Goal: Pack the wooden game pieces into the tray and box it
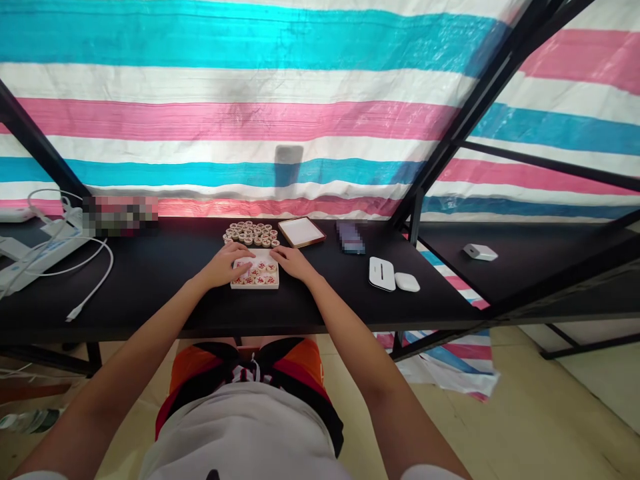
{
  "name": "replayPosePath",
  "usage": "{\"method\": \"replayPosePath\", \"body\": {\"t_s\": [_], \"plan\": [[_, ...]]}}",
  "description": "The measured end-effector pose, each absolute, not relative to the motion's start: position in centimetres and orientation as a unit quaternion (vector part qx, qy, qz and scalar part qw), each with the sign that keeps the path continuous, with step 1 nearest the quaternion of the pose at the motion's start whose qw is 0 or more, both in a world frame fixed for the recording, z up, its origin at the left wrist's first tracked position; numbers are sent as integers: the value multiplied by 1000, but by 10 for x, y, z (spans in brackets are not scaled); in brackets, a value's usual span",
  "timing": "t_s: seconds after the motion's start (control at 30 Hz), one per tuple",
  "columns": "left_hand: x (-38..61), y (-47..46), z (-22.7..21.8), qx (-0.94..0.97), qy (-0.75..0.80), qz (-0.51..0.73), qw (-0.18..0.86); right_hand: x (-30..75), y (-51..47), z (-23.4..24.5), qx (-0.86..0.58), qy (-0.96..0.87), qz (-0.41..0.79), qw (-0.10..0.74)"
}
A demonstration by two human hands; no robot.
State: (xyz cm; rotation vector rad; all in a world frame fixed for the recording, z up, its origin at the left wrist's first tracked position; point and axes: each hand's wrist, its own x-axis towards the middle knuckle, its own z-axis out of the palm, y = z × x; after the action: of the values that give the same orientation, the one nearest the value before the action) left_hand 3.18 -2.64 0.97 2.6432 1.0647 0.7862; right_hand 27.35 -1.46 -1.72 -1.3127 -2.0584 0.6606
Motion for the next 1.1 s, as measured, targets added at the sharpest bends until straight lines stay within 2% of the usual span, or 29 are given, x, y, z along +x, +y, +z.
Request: {"method": "replayPosePath", "body": {"t_s": [0.17, 0.6, 0.87, 1.1], "plan": [[41, -31, 7, 928, 294, 198, 119, 274, -13, -19, -494, -779, 243, 300], [40, -29, 6, 935, 330, 87, 95, 275, -10, -23, -490, -780, 242, 305], [41, -30, 6, 930, 329, 141, 85, 274, -12, -20, -492, -779, 244, 301], [16, -19, 16, 864, 408, 280, 89, 276, -12, -20, -496, -777, 245, 299]]}}
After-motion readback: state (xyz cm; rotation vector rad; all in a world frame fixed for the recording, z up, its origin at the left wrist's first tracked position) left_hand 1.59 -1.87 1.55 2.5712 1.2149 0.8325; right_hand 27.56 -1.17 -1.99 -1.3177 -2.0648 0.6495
